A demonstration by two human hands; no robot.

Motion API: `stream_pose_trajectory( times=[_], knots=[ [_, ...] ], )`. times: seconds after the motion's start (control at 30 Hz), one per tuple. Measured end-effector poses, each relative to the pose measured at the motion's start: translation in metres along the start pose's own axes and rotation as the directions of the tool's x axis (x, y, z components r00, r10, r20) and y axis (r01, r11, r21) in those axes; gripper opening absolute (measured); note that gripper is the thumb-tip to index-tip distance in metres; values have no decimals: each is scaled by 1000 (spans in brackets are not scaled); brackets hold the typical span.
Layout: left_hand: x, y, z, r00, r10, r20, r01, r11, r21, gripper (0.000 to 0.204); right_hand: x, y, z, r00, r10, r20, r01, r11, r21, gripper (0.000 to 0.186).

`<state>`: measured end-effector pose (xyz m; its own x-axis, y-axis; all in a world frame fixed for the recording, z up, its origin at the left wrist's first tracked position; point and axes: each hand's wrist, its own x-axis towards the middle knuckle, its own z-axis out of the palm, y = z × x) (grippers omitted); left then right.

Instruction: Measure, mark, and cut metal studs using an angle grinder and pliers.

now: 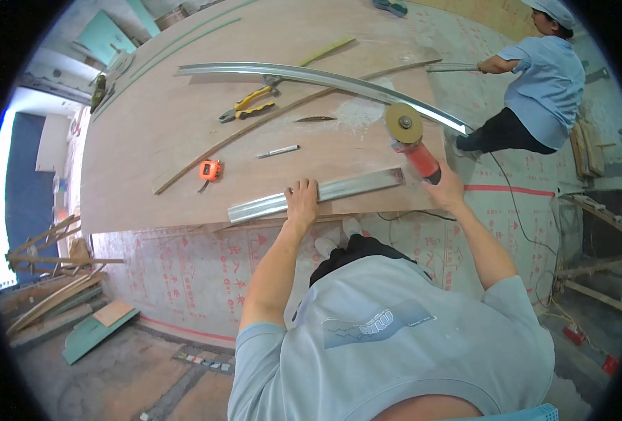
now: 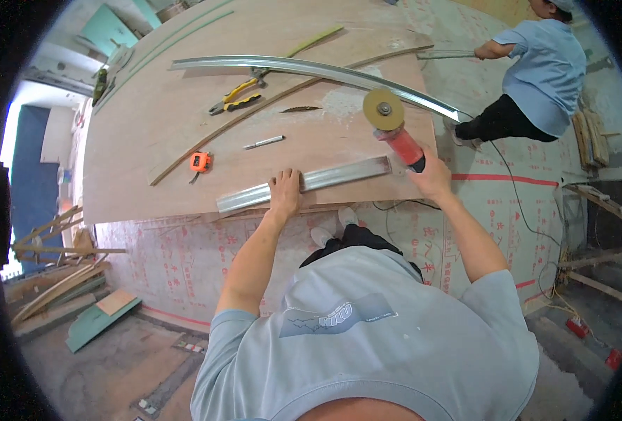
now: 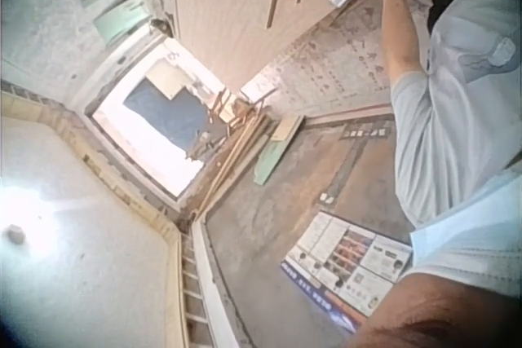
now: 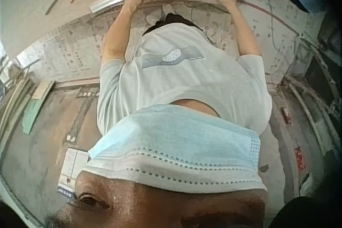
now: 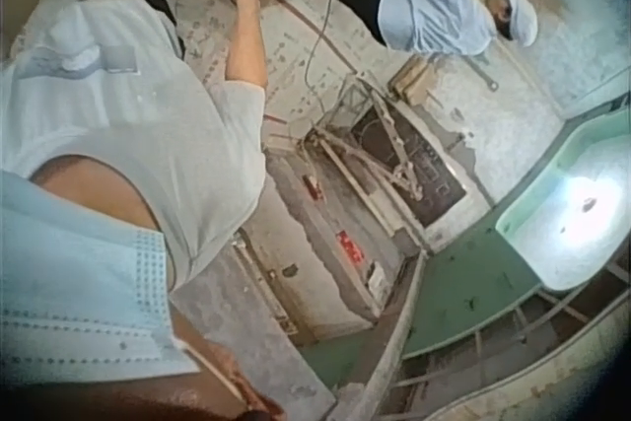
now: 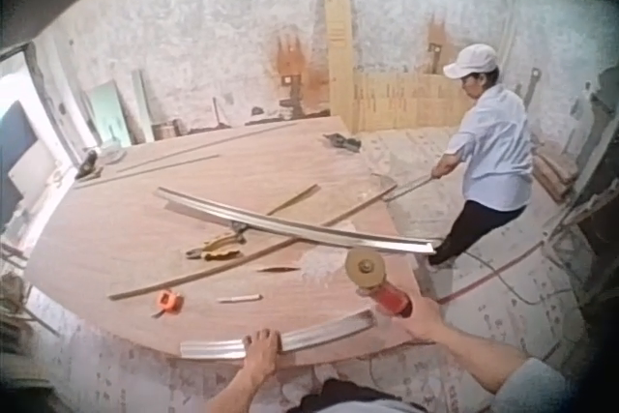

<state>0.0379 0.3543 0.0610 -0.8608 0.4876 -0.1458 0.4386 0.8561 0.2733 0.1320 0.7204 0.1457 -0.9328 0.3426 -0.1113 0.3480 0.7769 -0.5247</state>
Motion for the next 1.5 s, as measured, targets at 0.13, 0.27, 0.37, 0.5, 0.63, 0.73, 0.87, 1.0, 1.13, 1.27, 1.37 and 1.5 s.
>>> stream_pose_trajectory(
  times=[0.13,0.27,0.37,0.5,0.63,0.73,0.87,1.0,1.13,1.27,1.37,1.5],
  knots=[
    [-46,-6,-32,996,-91,20,93,993,-69,38,26,14,21,996,81,28,-79,995,-54,54],
    [-131,-51,-74,974,-226,4,223,958,-182,33,39,5,41,992,70,105,-70,998,-11,52],
    [-191,-84,-95,876,-483,7,430,774,-465,32,43,12,64,994,-2,114,7,999,-46,53],
    [-249,-147,-108,646,-762,-41,519,478,-709,24,33,-17,71,998,44,38,-35,973,-229,55],
    [-267,-216,-183,476,-871,-117,343,306,-888,35,-8,-58,90,983,-172,62,182,888,-422,59],
    [-264,-266,-232,468,-857,-215,-61,212,-975,42,-25,-148,151,797,-573,193,603,772,-201,59],
    [-262,-351,-159,453,-889,65,-264,-204,-943,40,70,-327,236,764,-620,181,642,700,-313,56],
    [-258,-413,-134,559,-822,110,-489,-434,-757,30,205,-380,285,787,-597,159,511,484,-711,62],
    [-254,-437,-217,554,-830,65,-515,-403,-756,30,251,-401,270,843,-360,400,534,472,-702,60],
    [-236,-420,-218,511,-852,112,-479,-390,-786,37,245,-412,270,814,-396,426,579,480,-660,53],
    [-224,-410,-197,420,-887,192,-484,-398,-780,21,214,-427,268,831,-437,344,554,593,-584,46],
    [-205,-394,-210,388,-913,125,-446,-305,-842,21,168,-415,268,914,-193,358,171,981,93,28]
  ],
)
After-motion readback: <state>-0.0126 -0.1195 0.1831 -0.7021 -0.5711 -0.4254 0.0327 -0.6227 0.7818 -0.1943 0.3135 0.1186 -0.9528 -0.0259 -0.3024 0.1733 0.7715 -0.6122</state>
